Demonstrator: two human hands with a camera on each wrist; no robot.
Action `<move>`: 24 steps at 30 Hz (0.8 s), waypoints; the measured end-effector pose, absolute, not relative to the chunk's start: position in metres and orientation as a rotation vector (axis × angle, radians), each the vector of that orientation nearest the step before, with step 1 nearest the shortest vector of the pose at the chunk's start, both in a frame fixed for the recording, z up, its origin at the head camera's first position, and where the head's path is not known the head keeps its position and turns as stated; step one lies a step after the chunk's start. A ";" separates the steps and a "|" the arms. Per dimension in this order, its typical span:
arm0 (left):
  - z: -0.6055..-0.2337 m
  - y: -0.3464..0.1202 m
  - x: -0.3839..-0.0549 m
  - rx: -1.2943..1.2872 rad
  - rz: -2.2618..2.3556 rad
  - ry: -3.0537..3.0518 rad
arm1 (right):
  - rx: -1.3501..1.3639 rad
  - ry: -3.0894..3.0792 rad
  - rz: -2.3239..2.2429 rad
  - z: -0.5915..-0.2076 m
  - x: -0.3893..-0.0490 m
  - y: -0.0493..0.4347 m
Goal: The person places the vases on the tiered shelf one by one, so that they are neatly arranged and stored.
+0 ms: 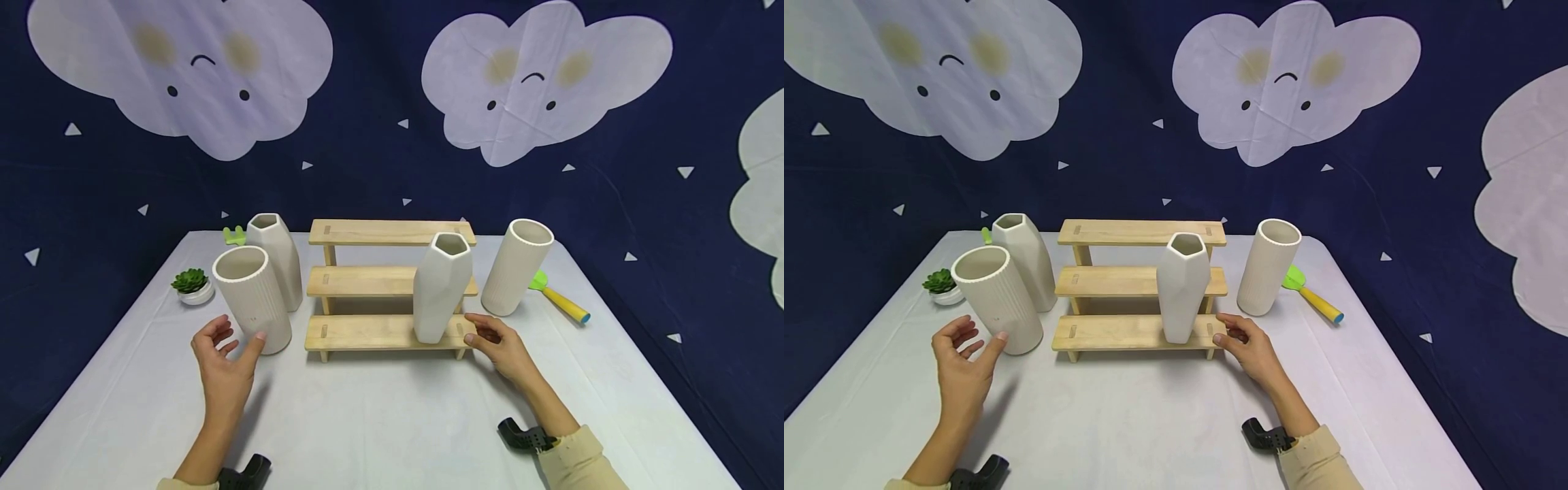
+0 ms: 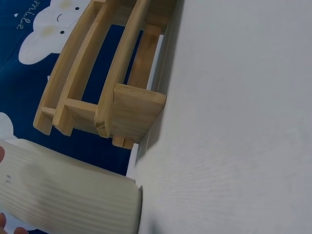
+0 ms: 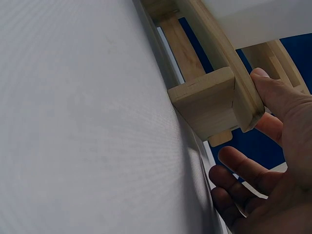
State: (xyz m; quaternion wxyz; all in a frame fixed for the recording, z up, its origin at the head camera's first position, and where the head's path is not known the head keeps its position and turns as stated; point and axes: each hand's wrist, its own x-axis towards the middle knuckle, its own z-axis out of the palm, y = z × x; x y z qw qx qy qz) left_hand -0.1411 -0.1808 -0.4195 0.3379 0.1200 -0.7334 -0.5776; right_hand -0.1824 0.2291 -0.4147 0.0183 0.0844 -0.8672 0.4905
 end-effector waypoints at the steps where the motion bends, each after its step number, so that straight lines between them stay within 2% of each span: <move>1: -0.419 -0.181 -0.142 0.319 -1.504 -1.918 | 0.262 -2.692 1.523 -0.414 -0.182 0.229; 8: -0.416 -0.182 -0.146 0.350 -1.529 -1.936 | 0.263 -2.698 1.510 -0.417 -0.184 0.230; 16: -0.413 -0.186 -0.150 0.366 -1.562 -1.998 | 0.269 -2.687 1.505 -0.443 -0.198 0.242; 24: -0.413 -0.188 -0.155 0.341 -1.596 -2.042 | 0.288 -2.678 1.491 -0.449 -0.200 0.245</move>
